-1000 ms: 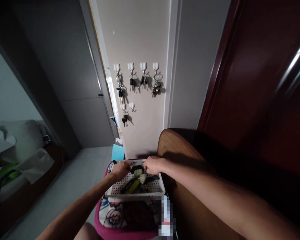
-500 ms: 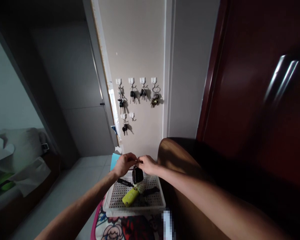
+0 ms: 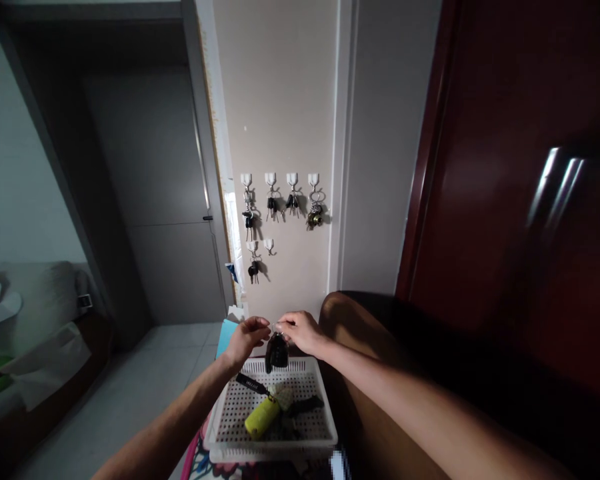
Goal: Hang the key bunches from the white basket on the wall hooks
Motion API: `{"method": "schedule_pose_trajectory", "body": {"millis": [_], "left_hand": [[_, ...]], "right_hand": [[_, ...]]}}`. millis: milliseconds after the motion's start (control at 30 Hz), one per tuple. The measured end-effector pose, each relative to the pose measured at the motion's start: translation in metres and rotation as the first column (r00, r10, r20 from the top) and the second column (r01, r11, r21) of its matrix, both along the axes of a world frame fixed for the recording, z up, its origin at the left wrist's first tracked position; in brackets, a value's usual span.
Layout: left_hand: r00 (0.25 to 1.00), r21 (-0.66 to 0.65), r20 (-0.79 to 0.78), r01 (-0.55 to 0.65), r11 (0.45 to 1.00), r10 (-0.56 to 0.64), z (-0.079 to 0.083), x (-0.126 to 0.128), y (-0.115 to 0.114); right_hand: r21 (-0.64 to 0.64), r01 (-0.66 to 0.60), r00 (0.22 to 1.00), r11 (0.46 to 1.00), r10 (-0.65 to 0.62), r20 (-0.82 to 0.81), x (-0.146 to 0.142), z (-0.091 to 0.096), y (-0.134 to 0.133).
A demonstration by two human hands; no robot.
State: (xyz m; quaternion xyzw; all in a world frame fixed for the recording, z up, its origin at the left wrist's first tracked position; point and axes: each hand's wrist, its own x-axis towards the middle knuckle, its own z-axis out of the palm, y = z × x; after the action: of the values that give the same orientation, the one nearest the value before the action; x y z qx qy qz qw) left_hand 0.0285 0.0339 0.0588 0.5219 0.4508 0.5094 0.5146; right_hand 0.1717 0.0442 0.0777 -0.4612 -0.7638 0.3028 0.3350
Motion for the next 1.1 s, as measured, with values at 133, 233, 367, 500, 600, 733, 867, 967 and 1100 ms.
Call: {"method": "schedule_pose_trajectory", "body": {"millis": [133, 233, 367, 500, 600, 733, 867, 967, 1100], "left_hand": [[0.999, -0.038, -0.046, 0.008, 0.999, -0.01, -0.001, -0.007, 0.001], [0.995, 0.032, -0.097, 0.028, 0.999, -0.024, 0.012, -0.005, 0.011], [0.976, 0.176, -0.214, 0.011, 0.984, 0.028, 0.037, 0.002, 0.032], [0.956, 0.2, -0.284, -0.02, 0.98, 0.077, 0.047, 0.005, 0.043], [0.952, 0.161, -0.302, -0.006, 0.987, 0.055, 0.04, 0.003, 0.044], [0.948, 0.129, -0.317, -0.004, 0.992, 0.045, 0.021, -0.003, 0.047], [0.941, 0.12, -0.336, 0.001, 0.993, 0.04, 0.015, -0.008, 0.045], [0.937, 0.177, -0.348, 0.052, 0.983, 0.013, 0.028, -0.002, 0.019], [0.939, 0.291, -0.292, 0.267, 0.919, -0.181, 0.034, 0.015, -0.039]], "right_hand": [[-0.033, 0.065, 0.993, 0.997, -0.068, -0.1, 0.002, 0.015, 0.021], [0.021, 0.081, 0.987, 0.997, -0.077, -0.144, -0.004, 0.036, 0.039], [0.11, 0.151, 0.97, 0.982, -0.126, -0.208, -0.022, 0.06, 0.067], [0.125, 0.263, 0.943, 0.957, -0.228, -0.244, -0.035, 0.075, 0.097], [0.119, 0.342, 0.922, 0.932, -0.309, -0.234, -0.039, 0.081, 0.115], [0.12, 0.409, 0.905, 0.905, -0.386, -0.176, -0.041, 0.083, 0.133], [0.106, 0.452, 0.892, 0.886, -0.446, -0.075, -0.043, 0.08, 0.138], [0.111, 0.469, 0.883, 0.876, -0.467, -0.045, -0.043, 0.077, 0.131], [0.188, 0.43, 0.899, 0.883, -0.439, 0.007, -0.036, 0.069, 0.109]]}}
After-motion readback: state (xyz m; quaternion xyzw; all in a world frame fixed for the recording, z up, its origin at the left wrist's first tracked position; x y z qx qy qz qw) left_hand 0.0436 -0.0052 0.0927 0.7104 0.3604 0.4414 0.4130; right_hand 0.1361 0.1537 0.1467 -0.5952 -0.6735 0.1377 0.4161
